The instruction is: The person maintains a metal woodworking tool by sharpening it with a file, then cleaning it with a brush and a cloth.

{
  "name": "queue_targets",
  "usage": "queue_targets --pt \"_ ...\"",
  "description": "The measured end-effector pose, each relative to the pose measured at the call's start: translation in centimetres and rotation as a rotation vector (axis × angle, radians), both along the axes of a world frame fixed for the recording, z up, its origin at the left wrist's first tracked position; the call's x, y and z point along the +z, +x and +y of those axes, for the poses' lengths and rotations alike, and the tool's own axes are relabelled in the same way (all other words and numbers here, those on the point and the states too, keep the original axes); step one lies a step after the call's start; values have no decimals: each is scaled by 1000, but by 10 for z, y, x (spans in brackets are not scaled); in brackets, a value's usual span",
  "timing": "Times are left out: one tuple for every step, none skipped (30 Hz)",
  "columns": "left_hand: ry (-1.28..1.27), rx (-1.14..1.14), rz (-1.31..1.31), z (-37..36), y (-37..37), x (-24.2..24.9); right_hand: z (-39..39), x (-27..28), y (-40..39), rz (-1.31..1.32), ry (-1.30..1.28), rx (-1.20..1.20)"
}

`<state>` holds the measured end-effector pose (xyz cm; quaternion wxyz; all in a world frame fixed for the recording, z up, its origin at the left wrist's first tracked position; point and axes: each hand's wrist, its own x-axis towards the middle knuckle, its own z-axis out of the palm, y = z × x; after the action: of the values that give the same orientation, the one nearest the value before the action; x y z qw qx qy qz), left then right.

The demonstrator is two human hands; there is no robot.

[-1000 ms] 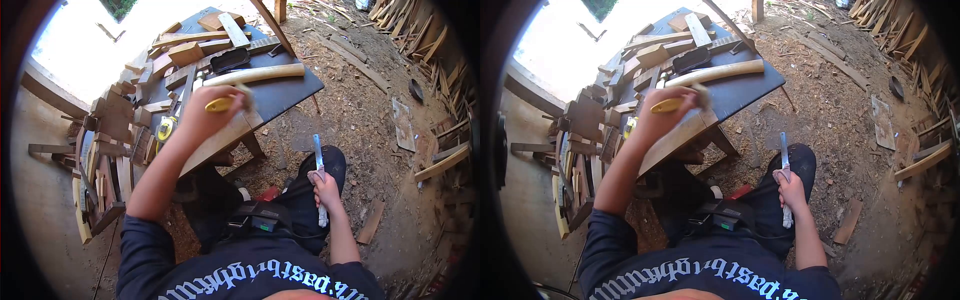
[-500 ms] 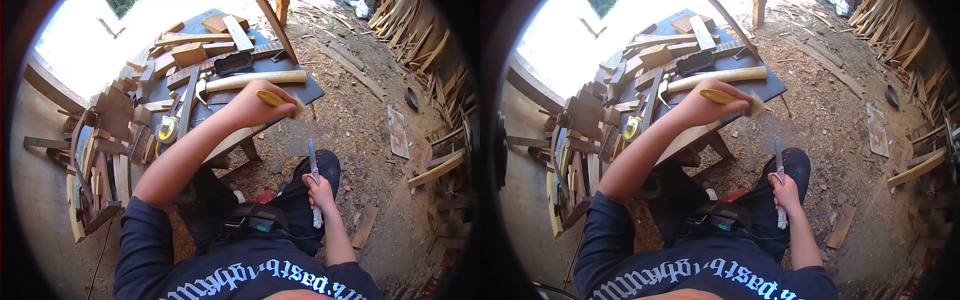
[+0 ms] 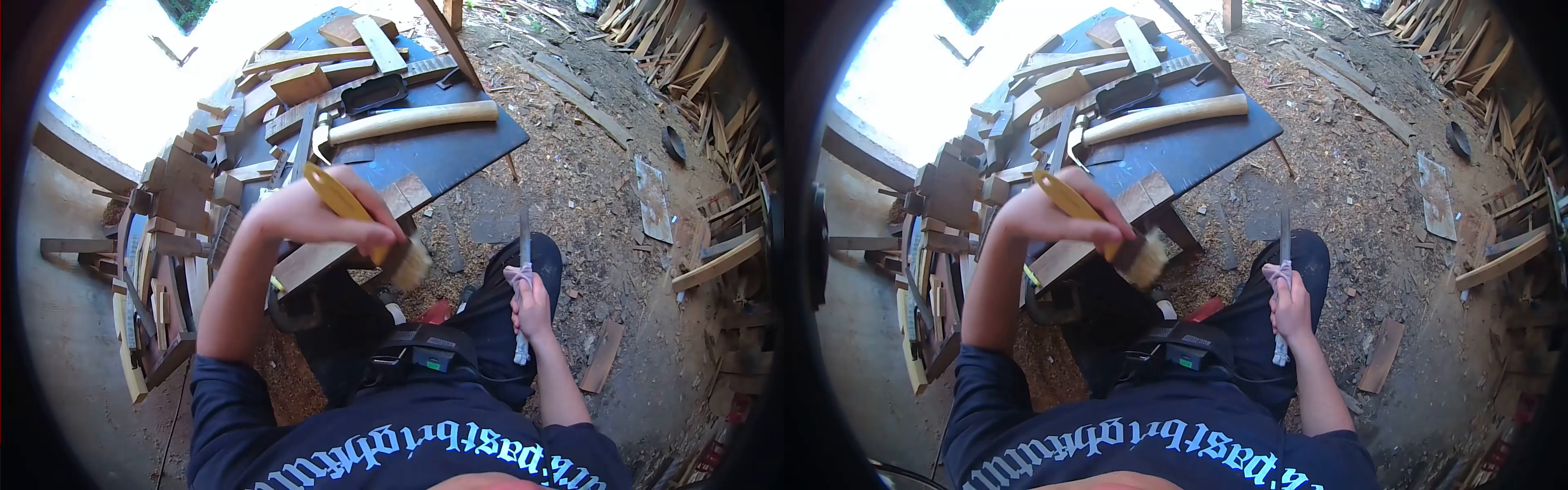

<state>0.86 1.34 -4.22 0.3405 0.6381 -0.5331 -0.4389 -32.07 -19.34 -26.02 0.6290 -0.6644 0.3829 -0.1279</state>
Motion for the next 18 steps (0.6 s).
queue_targets --pt "7 105 21 6 13 -3 6 1 1 -52 -250 44" --pt "14 215 46 12 26 -9 12 5 2 -103 -500 94" --pt "-46 322 22 19 40 -21 20 20 4 -101 -573 160" --pt "-50 399 7 24 48 -26 30 50 9 -38 -487 237" --pt "-55 448 -2 28 53 -33 40 73 19 -36 -491 286" --pt "-62 494 -11 32 56 -40 49 91 29 -34 -498 330" --pt "-128 540 36 33 58 -54 55 106 39 -47 -560 353" --pt "-161 530 27 34 58 -58 62 118 47 -56 -621 378" --pt "-195 523 19 34 59 -58 65 128 54 -64 -682 406" --pt "-231 519 11 34 59 -57 65 136 60 -14 -717 443" --pt "-282 552 35 35 58 -58 66 143 65 38 -750 481" --pt "-289 589 17 36 57 -58 67 149 70 89 -785 519" --pt "-295 612 3 37 56 -58 68 153 74 155 -838 572" --pt "-298 637 -9 38 54 -58 69 155 78 204 -868 602" --pt "-309 633 -7 38 54 -59 70 156 81 252 -898 633" --pt "-321 628 -7 38 54 -60 71 157 85 298 -928 663" --pt "-297 613 1 37 53 -59 73 159 88 343 -944 682" --pt "-304 628 15 36 50 -60 74 164 92 384 -962 699"
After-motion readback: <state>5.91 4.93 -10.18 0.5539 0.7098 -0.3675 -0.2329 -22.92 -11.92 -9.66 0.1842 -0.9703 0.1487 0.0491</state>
